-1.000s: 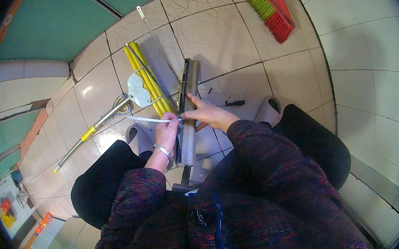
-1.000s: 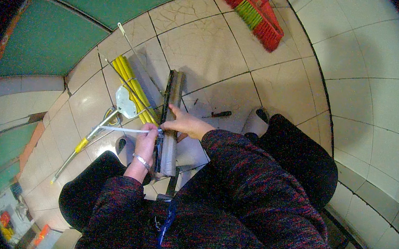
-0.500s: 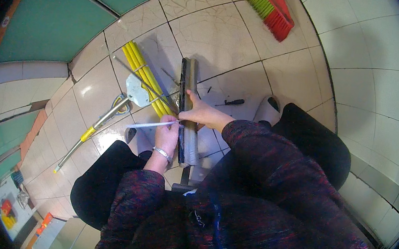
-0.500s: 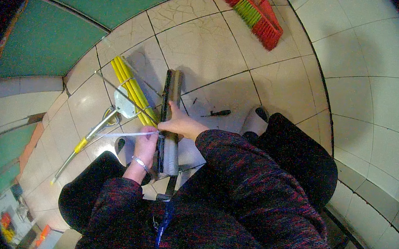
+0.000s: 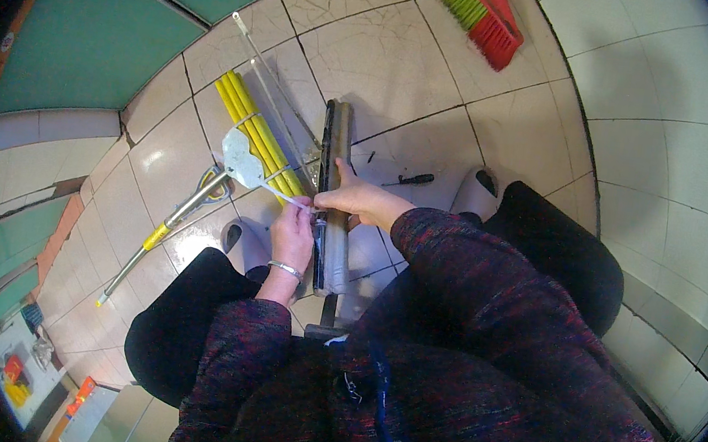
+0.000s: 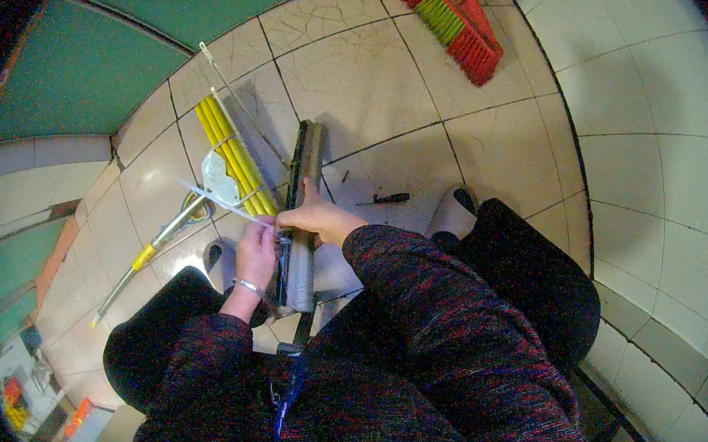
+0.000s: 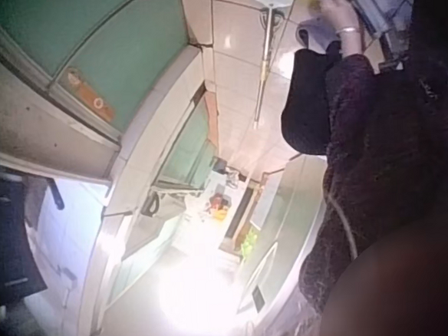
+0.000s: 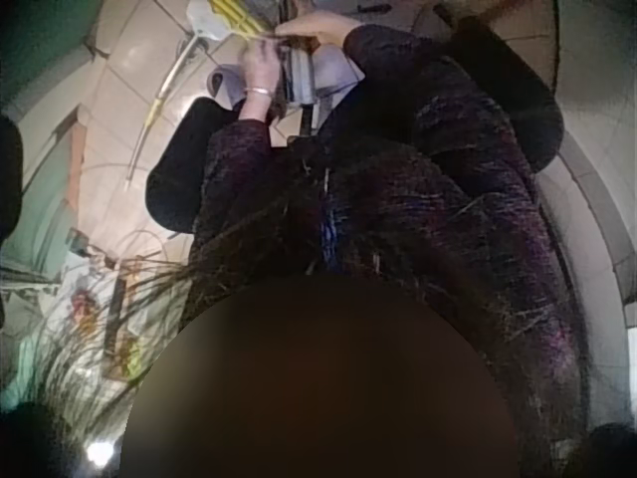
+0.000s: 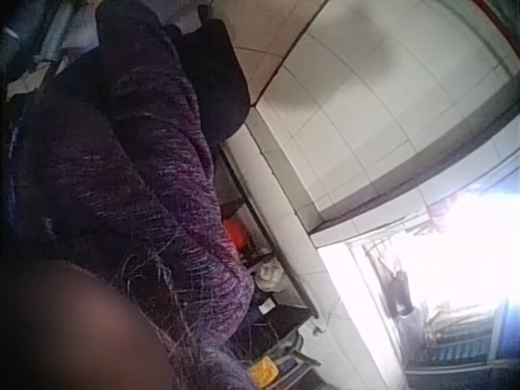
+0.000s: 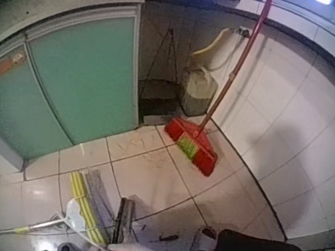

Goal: The person assembles a mop by inserting metal rods into a mop head and securing them with zip ties. The person uses a screwdriver to tighten the zip ties and ensure the rods are firmly attached.

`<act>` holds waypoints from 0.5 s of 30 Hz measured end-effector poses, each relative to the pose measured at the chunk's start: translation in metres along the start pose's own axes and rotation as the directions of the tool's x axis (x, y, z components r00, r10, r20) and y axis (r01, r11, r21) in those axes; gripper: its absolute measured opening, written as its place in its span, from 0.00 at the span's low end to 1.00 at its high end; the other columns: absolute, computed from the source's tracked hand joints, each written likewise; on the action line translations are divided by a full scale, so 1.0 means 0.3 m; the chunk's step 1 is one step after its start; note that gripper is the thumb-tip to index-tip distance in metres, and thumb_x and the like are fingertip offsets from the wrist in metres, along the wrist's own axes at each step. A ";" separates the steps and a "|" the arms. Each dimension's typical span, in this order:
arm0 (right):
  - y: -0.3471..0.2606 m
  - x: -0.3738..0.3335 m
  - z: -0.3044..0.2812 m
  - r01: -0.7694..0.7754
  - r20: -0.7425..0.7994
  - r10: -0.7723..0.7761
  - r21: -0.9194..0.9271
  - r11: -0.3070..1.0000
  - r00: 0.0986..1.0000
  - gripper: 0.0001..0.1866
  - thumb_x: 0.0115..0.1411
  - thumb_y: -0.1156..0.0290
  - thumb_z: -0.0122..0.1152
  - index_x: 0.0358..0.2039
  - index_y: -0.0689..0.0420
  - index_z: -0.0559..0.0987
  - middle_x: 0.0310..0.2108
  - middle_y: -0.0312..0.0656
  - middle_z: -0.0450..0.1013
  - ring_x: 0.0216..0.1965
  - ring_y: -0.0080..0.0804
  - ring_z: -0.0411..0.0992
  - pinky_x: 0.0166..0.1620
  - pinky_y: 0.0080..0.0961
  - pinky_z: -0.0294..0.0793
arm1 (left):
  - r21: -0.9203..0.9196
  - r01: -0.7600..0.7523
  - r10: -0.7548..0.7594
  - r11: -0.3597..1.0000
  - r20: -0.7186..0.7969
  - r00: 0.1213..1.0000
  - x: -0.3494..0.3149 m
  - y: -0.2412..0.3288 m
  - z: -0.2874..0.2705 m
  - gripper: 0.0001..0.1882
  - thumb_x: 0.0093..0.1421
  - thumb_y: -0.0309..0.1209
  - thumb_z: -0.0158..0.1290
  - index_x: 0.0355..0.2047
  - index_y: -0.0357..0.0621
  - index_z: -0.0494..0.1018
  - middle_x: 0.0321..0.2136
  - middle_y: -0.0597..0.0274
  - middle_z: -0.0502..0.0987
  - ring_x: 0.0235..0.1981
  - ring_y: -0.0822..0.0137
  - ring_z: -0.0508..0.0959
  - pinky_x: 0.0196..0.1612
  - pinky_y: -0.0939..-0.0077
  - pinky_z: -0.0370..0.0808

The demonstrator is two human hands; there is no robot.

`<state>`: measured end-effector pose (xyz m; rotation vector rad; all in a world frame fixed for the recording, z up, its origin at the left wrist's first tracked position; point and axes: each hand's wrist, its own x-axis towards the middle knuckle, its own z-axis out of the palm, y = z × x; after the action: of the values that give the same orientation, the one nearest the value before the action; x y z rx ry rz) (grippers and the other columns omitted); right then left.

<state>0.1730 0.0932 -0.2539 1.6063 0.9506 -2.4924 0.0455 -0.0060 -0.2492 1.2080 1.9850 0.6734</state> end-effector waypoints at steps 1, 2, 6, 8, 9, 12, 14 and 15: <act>0.003 0.004 -0.003 0.001 0.006 -0.001 0.013 1.000 1.000 0.59 0.41 0.66 0.65 0.63 0.52 0.31 0.47 0.54 0.64 0.43 0.47 0.67 0.37 0.55 0.70 | -0.029 0.058 -0.057 0.998 0.012 0.998 0.005 0.004 0.000 0.07 0.58 0.27 0.46 0.36 0.39 0.70 0.23 0.53 0.76 0.24 0.62 0.77 0.29 0.69 0.73; 0.005 0.007 -0.007 0.002 0.012 -0.002 0.026 1.000 1.000 0.59 0.41 0.66 0.64 0.63 0.51 0.31 0.47 0.54 0.64 0.43 0.47 0.67 0.37 0.56 0.70 | -0.100 0.125 -0.122 0.987 0.035 0.992 0.010 0.010 -0.002 0.07 0.58 0.27 0.47 0.36 0.39 0.70 0.22 0.55 0.76 0.23 0.65 0.77 0.28 0.71 0.73; -0.012 -0.008 -0.014 -0.015 0.015 0.014 0.030 0.999 1.000 0.59 0.42 0.66 0.64 0.63 0.50 0.31 0.48 0.54 0.63 0.44 0.48 0.67 0.37 0.57 0.70 | -0.209 0.206 -0.181 0.956 0.132 0.975 0.015 0.046 -0.031 0.08 0.56 0.26 0.50 0.36 0.39 0.72 0.22 0.62 0.76 0.22 0.74 0.75 0.26 0.78 0.73; -0.008 -0.004 -0.016 -0.021 -0.002 0.021 0.002 1.000 1.000 0.59 0.42 0.65 0.64 0.63 0.49 0.30 0.48 0.55 0.63 0.44 0.49 0.67 0.38 0.58 0.69 | -0.187 0.148 -0.122 0.971 0.144 0.982 0.012 0.047 -0.032 0.08 0.56 0.27 0.50 0.36 0.39 0.73 0.23 0.62 0.76 0.22 0.74 0.75 0.27 0.78 0.74; -0.007 -0.004 -0.018 -0.019 0.004 0.019 -0.005 1.000 1.000 0.58 0.42 0.66 0.64 0.63 0.49 0.30 0.49 0.55 0.62 0.44 0.50 0.67 0.38 0.58 0.69 | -0.176 0.119 -0.096 0.977 0.133 0.986 0.010 0.044 -0.029 0.09 0.56 0.27 0.51 0.36 0.40 0.74 0.23 0.60 0.77 0.22 0.73 0.75 0.28 0.77 0.74; -0.012 -0.006 -0.017 -0.013 0.031 0.014 -0.013 1.000 0.999 0.58 0.43 0.66 0.64 0.63 0.49 0.30 0.51 0.56 0.61 0.46 0.50 0.66 0.39 0.58 0.70 | -0.104 0.079 -0.069 0.991 0.099 0.993 0.017 -0.016 -0.012 0.09 0.55 0.29 0.51 0.36 0.41 0.74 0.24 0.56 0.77 0.24 0.67 0.77 0.30 0.74 0.73; -0.014 -0.004 -0.023 -0.008 0.046 0.009 -0.011 1.000 0.999 0.58 0.43 0.66 0.64 0.63 0.49 0.30 0.52 0.56 0.60 0.46 0.51 0.66 0.38 0.57 0.71 | -0.081 0.087 -0.082 0.993 0.067 0.994 0.022 -0.038 0.002 0.10 0.54 0.31 0.51 0.35 0.41 0.74 0.25 0.53 0.77 0.26 0.62 0.78 0.32 0.72 0.73; -0.012 -0.001 -0.024 -0.002 0.045 0.003 -0.024 1.000 0.999 0.58 0.43 0.66 0.64 0.63 0.49 0.30 0.52 0.56 0.60 0.46 0.51 0.66 0.37 0.55 0.71 | -0.084 0.101 -0.098 0.991 0.047 0.994 0.021 -0.048 0.010 0.10 0.54 0.31 0.51 0.35 0.41 0.74 0.25 0.52 0.77 0.27 0.59 0.78 0.33 0.70 0.73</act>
<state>0.1778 0.0995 -0.2539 1.5371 0.9682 -2.4940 0.0382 -0.0062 -0.2634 1.0567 1.9466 0.6699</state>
